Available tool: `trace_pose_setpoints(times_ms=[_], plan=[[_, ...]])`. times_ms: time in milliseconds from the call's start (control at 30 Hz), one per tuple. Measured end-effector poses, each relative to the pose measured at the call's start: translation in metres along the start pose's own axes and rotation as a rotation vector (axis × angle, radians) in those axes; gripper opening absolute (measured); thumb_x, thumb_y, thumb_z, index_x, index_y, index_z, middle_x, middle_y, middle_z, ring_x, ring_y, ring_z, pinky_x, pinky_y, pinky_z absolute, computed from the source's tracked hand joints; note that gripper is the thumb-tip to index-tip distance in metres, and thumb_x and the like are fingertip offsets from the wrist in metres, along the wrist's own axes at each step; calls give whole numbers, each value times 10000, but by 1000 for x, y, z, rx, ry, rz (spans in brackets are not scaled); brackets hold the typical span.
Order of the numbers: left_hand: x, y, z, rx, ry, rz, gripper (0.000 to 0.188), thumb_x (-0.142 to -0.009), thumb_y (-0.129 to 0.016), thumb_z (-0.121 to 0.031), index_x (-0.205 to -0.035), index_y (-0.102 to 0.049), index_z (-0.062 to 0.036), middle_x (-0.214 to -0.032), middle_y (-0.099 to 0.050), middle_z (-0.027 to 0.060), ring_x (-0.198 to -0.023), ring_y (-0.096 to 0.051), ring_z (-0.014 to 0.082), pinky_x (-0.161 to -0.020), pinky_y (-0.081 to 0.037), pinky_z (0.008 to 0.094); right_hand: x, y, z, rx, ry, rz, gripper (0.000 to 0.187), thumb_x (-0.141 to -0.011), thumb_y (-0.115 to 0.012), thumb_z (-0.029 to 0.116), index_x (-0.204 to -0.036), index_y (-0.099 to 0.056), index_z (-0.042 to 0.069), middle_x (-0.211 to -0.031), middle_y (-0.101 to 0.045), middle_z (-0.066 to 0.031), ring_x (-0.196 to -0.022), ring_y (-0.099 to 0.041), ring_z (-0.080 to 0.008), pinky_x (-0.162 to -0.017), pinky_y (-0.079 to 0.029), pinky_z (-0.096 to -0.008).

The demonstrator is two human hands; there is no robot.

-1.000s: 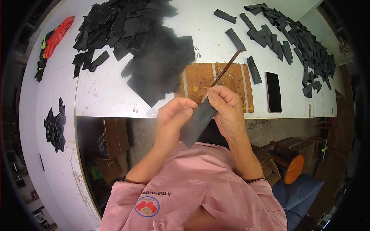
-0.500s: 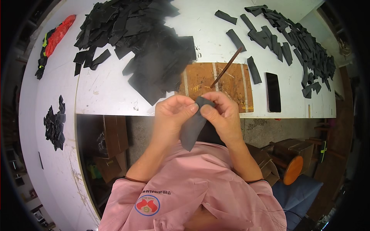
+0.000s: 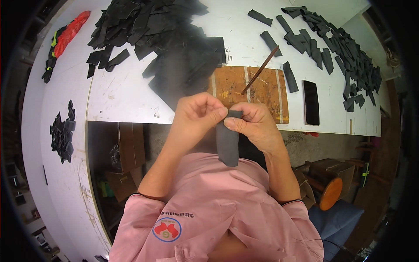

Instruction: The recorder is inspecting and manipulating small black leather strips at a workbench.

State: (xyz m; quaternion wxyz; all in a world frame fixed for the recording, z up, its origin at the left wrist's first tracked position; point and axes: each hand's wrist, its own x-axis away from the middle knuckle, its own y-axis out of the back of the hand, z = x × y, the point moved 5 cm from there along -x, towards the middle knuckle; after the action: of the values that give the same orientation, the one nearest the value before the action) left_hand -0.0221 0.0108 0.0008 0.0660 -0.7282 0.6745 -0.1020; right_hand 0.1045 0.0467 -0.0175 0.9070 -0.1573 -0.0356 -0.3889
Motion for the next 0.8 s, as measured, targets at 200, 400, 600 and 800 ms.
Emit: trace_pose_setpoints(times_ms=[200,400,600,800], plan=[[3,4,9,298,22,-289,86,-822,-547,-84,-751,-565,-39,-623,-540,-3,-490,-444,52,-466,-358,176,12,-24,-3,-38,2,-7,174,-771,-613,100,-916,-597,5,-792,-577,12,-681,-498,-32,-597,-417,-191],[5,8,18,376,91,-252,332,-883,-438,-323,-782,-544,-25,-641,-544,36,-487,-440,87,-453,-349,211,23,-20,-8,-70,-29,-22,148,-771,-615,109,-863,-613,-7,-749,-584,6,-655,-510,-41,-583,-420,-191],[10,6,10,302,165,-186,521,-869,-362,-473,-849,-566,6,-691,-562,37,-526,-458,85,-482,-354,205,27,-23,-10,-89,-90,77,143,-773,-618,118,-842,-612,-7,-699,-577,12,-624,-508,-35,-563,-420,-189],[16,4,5,128,104,7,214,-819,-541,-211,-835,-604,-6,-726,-590,18,-602,-516,61,-532,-402,185,30,-29,-7,-66,-84,106,122,-777,-617,121,-794,-603,1,-671,-568,18,-601,-498,-32,-533,-408,-187]])
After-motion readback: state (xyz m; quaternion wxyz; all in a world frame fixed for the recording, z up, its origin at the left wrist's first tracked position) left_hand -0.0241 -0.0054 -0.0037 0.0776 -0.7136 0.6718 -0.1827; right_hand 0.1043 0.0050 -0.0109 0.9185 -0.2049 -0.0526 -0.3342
